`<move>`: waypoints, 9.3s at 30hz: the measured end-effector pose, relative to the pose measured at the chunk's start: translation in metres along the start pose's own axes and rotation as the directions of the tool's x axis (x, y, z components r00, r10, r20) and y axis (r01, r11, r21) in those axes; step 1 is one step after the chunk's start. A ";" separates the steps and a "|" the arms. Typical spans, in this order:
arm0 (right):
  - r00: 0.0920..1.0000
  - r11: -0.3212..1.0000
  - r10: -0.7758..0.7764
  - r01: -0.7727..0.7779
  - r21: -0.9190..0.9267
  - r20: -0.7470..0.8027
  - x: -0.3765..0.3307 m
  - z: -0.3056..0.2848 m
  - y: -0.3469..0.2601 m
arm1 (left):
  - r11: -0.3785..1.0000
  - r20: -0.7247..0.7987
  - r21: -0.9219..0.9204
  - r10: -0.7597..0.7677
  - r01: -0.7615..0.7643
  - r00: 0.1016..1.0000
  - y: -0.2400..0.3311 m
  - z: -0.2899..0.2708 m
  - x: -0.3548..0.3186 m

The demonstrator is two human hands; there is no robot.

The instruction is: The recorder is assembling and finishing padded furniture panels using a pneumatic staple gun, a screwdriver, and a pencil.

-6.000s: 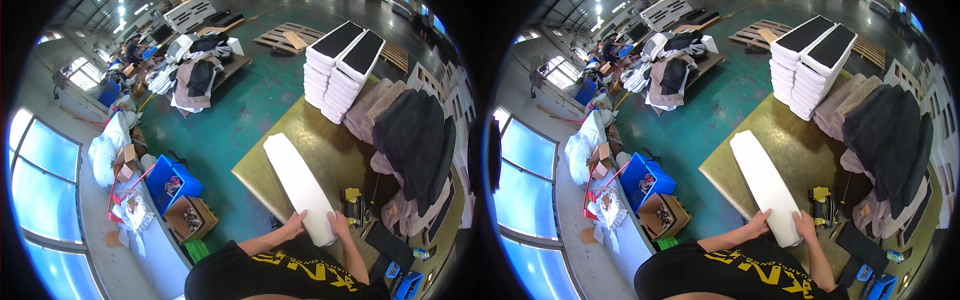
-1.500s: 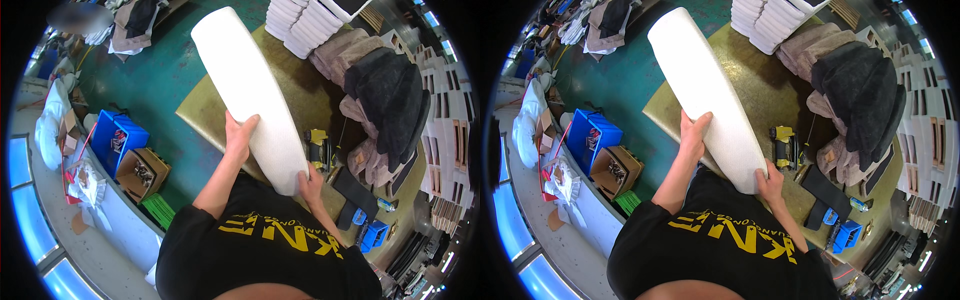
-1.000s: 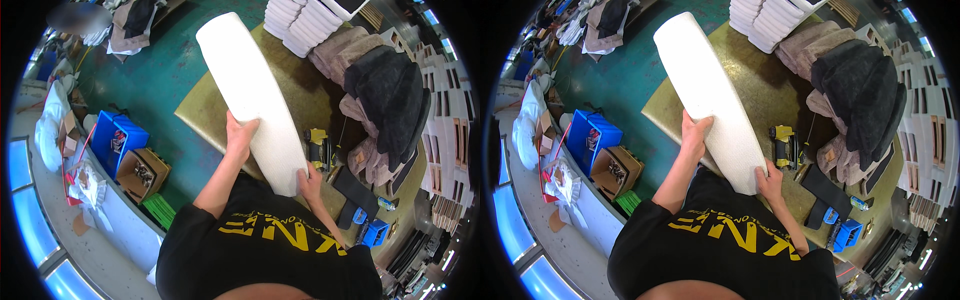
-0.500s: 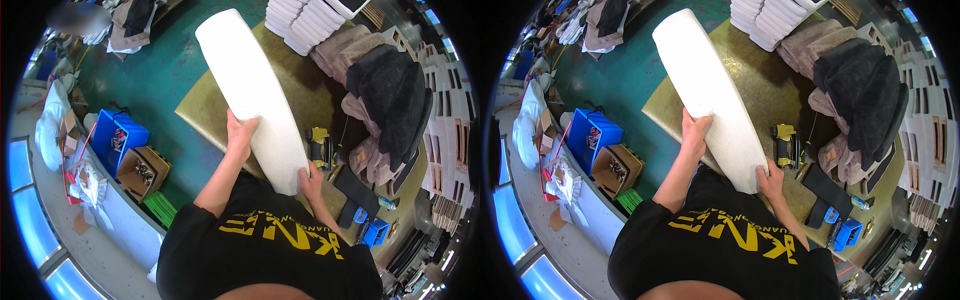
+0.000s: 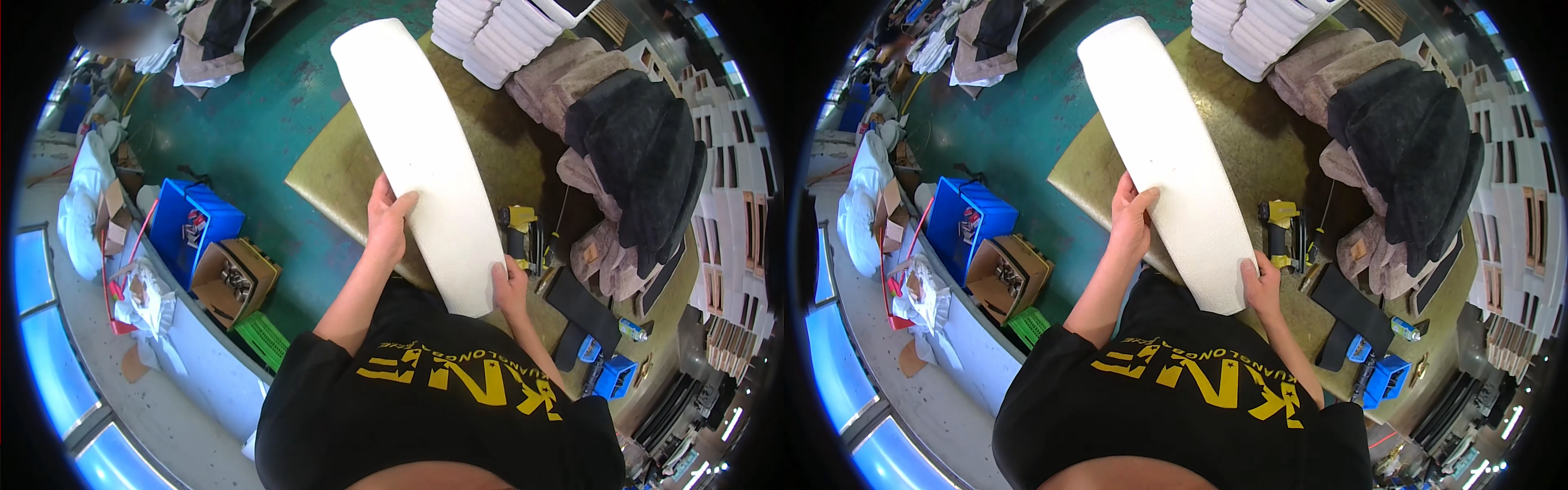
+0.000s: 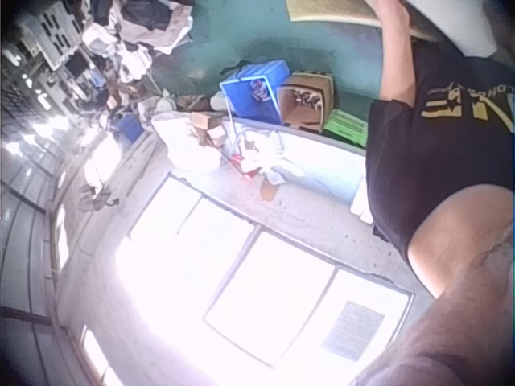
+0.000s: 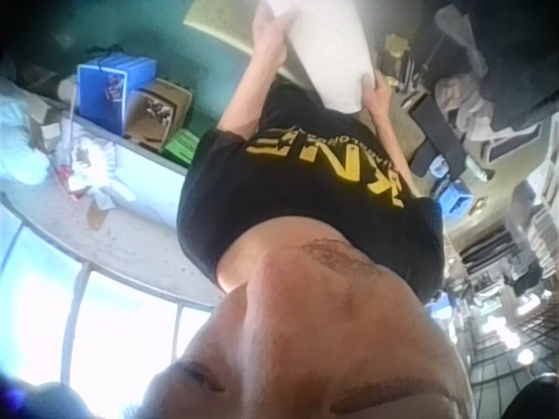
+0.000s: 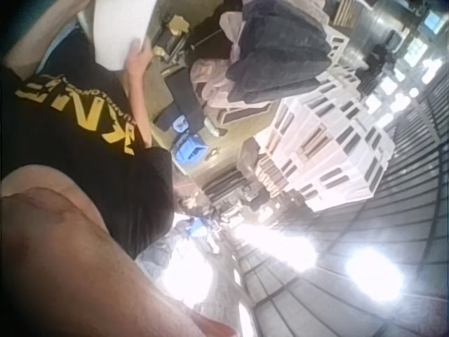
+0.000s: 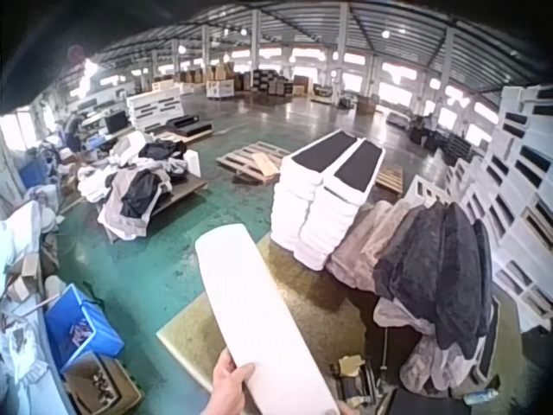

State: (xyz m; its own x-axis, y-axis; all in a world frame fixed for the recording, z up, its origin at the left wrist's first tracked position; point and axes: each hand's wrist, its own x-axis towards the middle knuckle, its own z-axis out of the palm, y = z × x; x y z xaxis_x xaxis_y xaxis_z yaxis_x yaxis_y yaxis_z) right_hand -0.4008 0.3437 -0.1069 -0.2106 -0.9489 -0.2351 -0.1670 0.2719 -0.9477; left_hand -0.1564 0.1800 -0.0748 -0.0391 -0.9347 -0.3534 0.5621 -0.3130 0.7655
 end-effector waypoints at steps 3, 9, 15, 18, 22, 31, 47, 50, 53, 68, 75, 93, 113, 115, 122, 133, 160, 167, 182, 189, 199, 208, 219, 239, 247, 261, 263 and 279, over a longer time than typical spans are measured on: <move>0.997 0.991 0.078 -0.080 0.111 0.023 0.008 0.002 0.007 | 0.971 0.051 -0.182 -0.148 0.155 0.988 -0.020 -0.016 0.012; 0.961 0.962 0.262 -0.254 -0.099 0.084 0.034 0.022 0.018 | 0.900 -0.020 -0.129 -0.422 0.416 0.906 -0.108 -0.037 -0.034; 0.930 0.627 -0.319 0.351 -0.695 0.182 0.032 0.021 -0.037 | 0.906 0.080 -0.144 -0.391 0.398 0.917 -0.112 -0.055 -0.059; 0.875 0.572 -0.384 0.476 -0.668 0.294 0.052 0.026 -0.072 | 0.915 0.031 -0.117 -0.385 0.386 0.922 -0.102 -0.050 -0.057; 0.797 0.528 -0.458 0.601 -0.601 0.395 0.079 0.067 -0.082 | 0.897 -0.003 -0.111 -0.431 0.428 0.902 -0.101 -0.045 -0.059; 0.827 0.408 -0.201 0.558 -0.723 0.525 0.097 0.079 -0.084 | 0.881 -0.047 -0.119 -0.466 0.459 0.883 -0.091 -0.049 -0.062; 0.785 0.721 0.554 -0.619 0.311 0.278 0.002 0.024 0.034 | 0.870 -0.080 -0.061 -0.493 0.489 0.866 -0.088 -0.037 -0.060; 0.802 0.699 0.523 -0.597 0.394 0.288 -0.002 0.026 0.038 | 0.863 -0.079 -0.088 -0.504 0.497 0.860 -0.090 -0.036 -0.060; 0.815 0.650 0.447 -0.580 0.491 0.369 0.004 0.024 0.038 | 0.854 -0.061 -0.107 -0.517 0.509 0.854 -0.094 -0.037 -0.058; 0.648 0.173 0.289 -0.760 0.627 0.705 0.016 0.040 0.032 | 0.849 -0.051 -0.135 -0.520 0.511 0.852 -0.092 -0.036 -0.063; 0.720 0.249 0.247 -0.694 0.675 0.649 0.016 0.043 0.042 | 0.856 -0.044 -0.134 -0.508 0.499 0.860 -0.097 -0.037 -0.061; 0.868 0.989 -0.075 0.128 -0.075 0.491 -0.014 0.094 -0.084 | 0.523 0.507 -0.597 -0.340 0.608 0.792 -0.109 -0.058 -0.042; 0.864 0.998 0.053 -0.025 -0.063 0.500 -0.021 0.077 -0.057 | 0.478 0.563 -0.606 -0.308 0.636 0.767 -0.113 -0.062 -0.037; 0.843 0.992 0.022 0.046 -0.113 0.537 -0.019 0.077 -0.062 | 0.450 0.582 -0.614 -0.296 0.648 0.757 -0.114 -0.062 -0.038; 0.801 0.887 -0.244 0.412 -0.208 0.547 -0.023 0.075 -0.077 | 0.481 0.568 -0.558 -0.373 0.676 0.734 -0.126 -0.064 -0.026; 0.919 0.789 -0.228 0.368 -0.493 0.322 -0.045 -0.005 -0.003 | 0.434 -0.208 0.601 -0.725 0.671 0.656 -0.147 -0.143 -0.076; 0.830 0.817 0.522 -0.553 0.162 0.198 0.033 0.049 0.101 | 0.866 0.070 0.455 -0.267 0.208 0.961 -0.110 -0.076 -0.102; 0.578 -0.032 0.217 -0.801 0.598 0.787 0.000 0.047 0.113 | 0.332 0.749 0.619 0.023 -0.712 0.662 -0.087 0.012 -0.106; 0.660 0.153 0.330 -0.743 0.651 0.675 -0.003 0.039 0.125 | 0.362 0.764 0.607 -0.021 -0.707 0.645 -0.095 -0.001 -0.102; 0.988 0.861 0.080 -0.136 -0.490 -0.133 0.033 0.004 0.093 | 0.891 0.100 0.235 -0.419 0.388 0.902 -0.104 -0.042 -0.086; 0.831 0.854 -0.082 -0.225 -0.468 -0.549 -0.024 -0.089 0.114 | 0.727 -0.057 0.254 -0.647 0.638 0.760 -0.161 -0.084 -0.050; 0.872 0.626 -0.133 -0.294 -0.723 -0.471 0.073 -0.155 0.153 | 0.353 -0.208 0.707 -0.724 0.613 0.658 -0.162 -0.042 -0.030; 0.945 0.929 0.179 -0.254 -0.270 -0.273 -0.048 -0.162 0.082 | -0.127 0.889 0.358 -0.256 -0.925 0.379 -0.158 -0.033 -0.037; 0.947 0.643 0.186 -0.318 -0.697 -0.262 -0.207 0.004 0.033 | -0.181 0.917 0.229 -0.291 -0.957 0.274 -0.175 -0.070 -0.003; 0.926 0.544 0.314 -0.355 -0.760 -0.208 -0.183 -0.015 -0.007 | -0.178 0.914 0.235 -0.294 -0.956 0.279 -0.176 -0.072 -0.003; 0.879 0.826 0.408 -0.470 -0.311 -0.245 -0.185 0.015 0.033 | -0.150 0.881 0.247 -0.376 -0.957 0.286 -0.184 -0.076 -0.001; 0.817 0.820 0.561 -0.527 0.222 -0.132 -0.200 0.015 0.062 | -0.154 0.876 0.250 -0.384 -0.956 0.291 -0.182 -0.074 0.000; 0.918 0.712 0.257 -0.392 -0.582 -0.303 -0.204 0.012 0.036 | -0.210 0.881 0.205 -0.385 -0.956 0.274 -0.170 -0.068 -0.006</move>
State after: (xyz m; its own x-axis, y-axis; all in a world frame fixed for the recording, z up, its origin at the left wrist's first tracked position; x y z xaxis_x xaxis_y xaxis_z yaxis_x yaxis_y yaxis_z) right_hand -0.3521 0.5448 -0.0957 -0.5281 -0.7522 -0.3940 -0.5972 0.6589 -0.4574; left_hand -0.1959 0.2501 -0.2395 -0.9553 -0.2840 0.0819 -0.2502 0.9246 0.2872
